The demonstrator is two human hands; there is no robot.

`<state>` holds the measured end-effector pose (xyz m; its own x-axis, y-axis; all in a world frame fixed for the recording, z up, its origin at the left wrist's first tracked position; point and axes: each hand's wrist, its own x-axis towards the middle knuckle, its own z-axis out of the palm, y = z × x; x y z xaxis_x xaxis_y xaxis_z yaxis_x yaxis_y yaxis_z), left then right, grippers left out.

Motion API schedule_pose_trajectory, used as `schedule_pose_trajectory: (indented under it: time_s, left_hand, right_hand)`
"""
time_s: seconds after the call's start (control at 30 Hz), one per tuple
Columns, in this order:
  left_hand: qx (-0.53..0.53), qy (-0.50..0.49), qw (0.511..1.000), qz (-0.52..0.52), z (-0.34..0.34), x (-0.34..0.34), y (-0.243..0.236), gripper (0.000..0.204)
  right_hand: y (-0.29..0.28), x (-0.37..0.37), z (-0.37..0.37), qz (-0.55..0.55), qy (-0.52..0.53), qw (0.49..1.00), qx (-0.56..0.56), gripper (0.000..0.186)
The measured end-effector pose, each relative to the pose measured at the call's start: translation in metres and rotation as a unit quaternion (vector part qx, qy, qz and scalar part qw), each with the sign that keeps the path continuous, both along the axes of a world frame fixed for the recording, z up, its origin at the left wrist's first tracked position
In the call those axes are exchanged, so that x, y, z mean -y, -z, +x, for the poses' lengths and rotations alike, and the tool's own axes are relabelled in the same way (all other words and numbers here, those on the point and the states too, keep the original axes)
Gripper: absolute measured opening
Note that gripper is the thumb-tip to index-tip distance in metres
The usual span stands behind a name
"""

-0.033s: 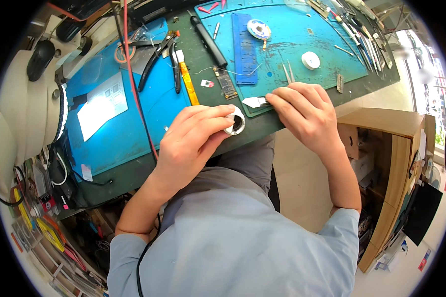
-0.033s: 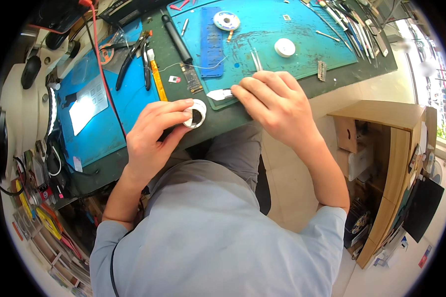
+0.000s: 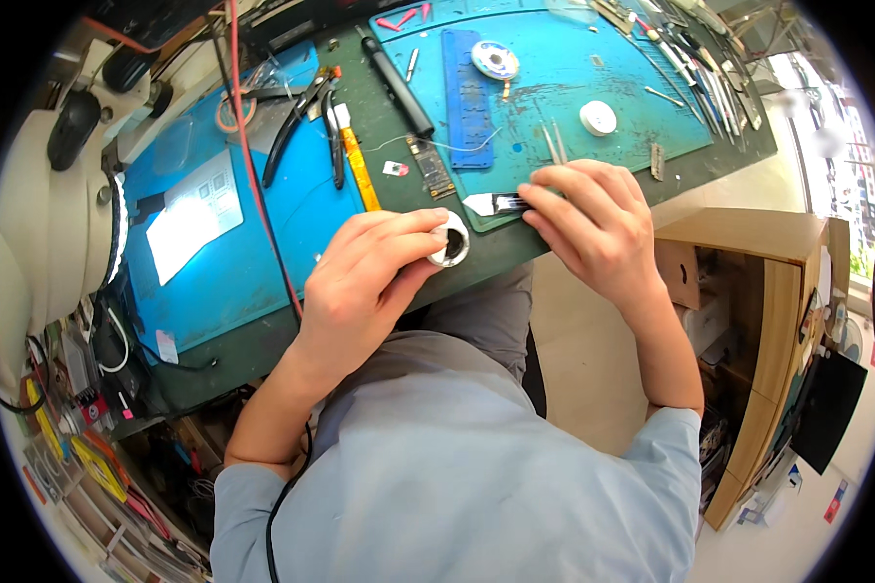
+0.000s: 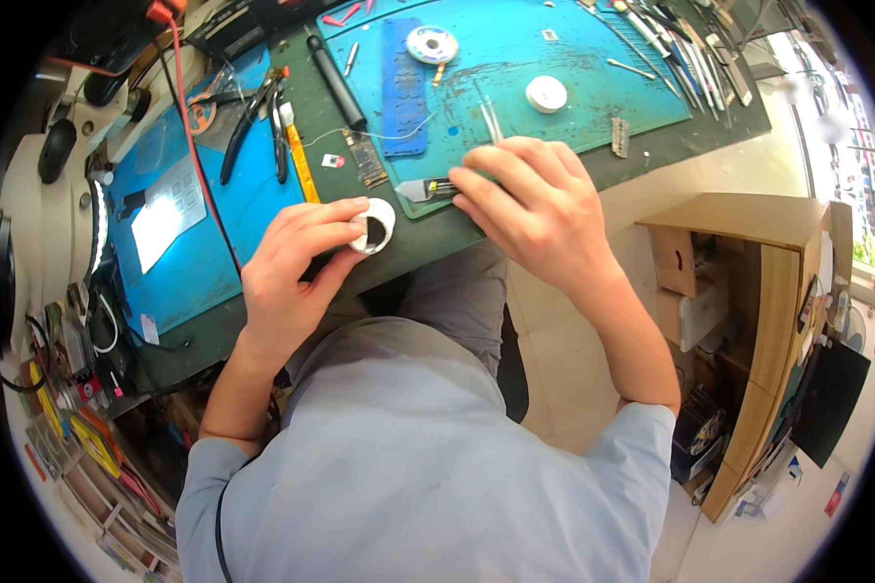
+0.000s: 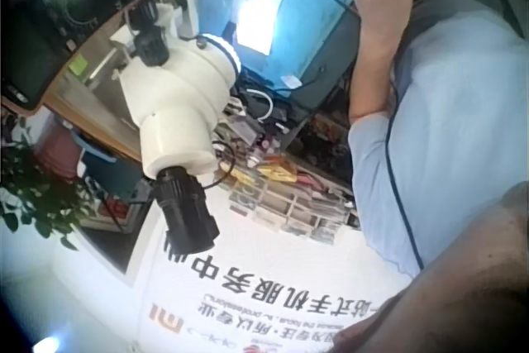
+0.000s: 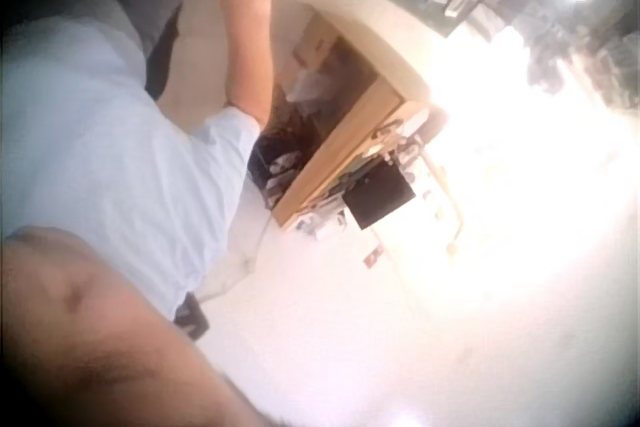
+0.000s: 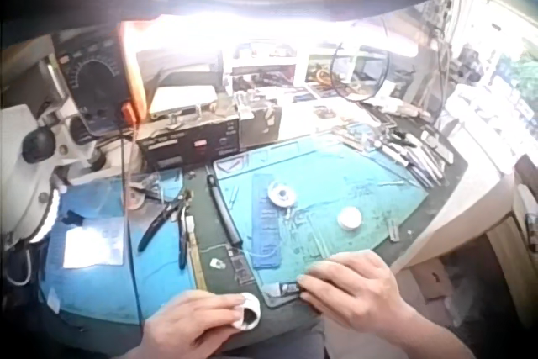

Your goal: The person uses a utility knife to scrape a small black electronic component, then applies a substance from a small white container using tweezers. They then place the component on a blue mat and work on it under a microscope.

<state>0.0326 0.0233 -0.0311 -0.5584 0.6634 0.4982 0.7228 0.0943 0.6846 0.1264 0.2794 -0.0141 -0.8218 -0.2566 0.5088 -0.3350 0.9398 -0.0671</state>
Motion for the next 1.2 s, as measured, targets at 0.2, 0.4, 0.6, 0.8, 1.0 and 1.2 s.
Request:
schedule_pose_trajectory:
  time_s: [0.2,0.4,0.6,0.8,1.0,1.2]
  left_hand:
    - [0.044,-0.024,0.999,-0.016,0.003,0.003,0.001,0.034]
    - [0.040,-0.020,0.999,-0.011,0.004,0.000,-0.001,0.034]
    - [0.042,-0.024,0.999,-0.006,0.004,-0.001,0.000,0.033]
    - [0.043,-0.024,0.999,-0.002,0.006,-0.001,-0.001,0.033]
    - [0.054,-0.008,0.999,-0.004,0.002,0.003,0.002,0.035]
    - [0.042,-0.005,0.999,0.008,0.002,0.002,0.001,0.034]
  right_hand:
    - [0.000,-0.031,0.023,-0.161,0.192,0.968,-0.011,0.031]
    - [-0.002,-0.056,0.035,-0.177,0.208,0.960,-0.066,0.027]
    - [0.007,-0.025,0.036,-0.199,0.172,0.965,0.026,0.019]
    - [0.010,-0.008,0.021,-0.166,0.149,0.975,0.014,0.026]
    - [0.005,0.003,0.005,-0.058,0.038,0.997,0.028,0.028]
    - [-0.007,-0.003,0.002,0.038,-0.018,0.998,0.041,0.027]
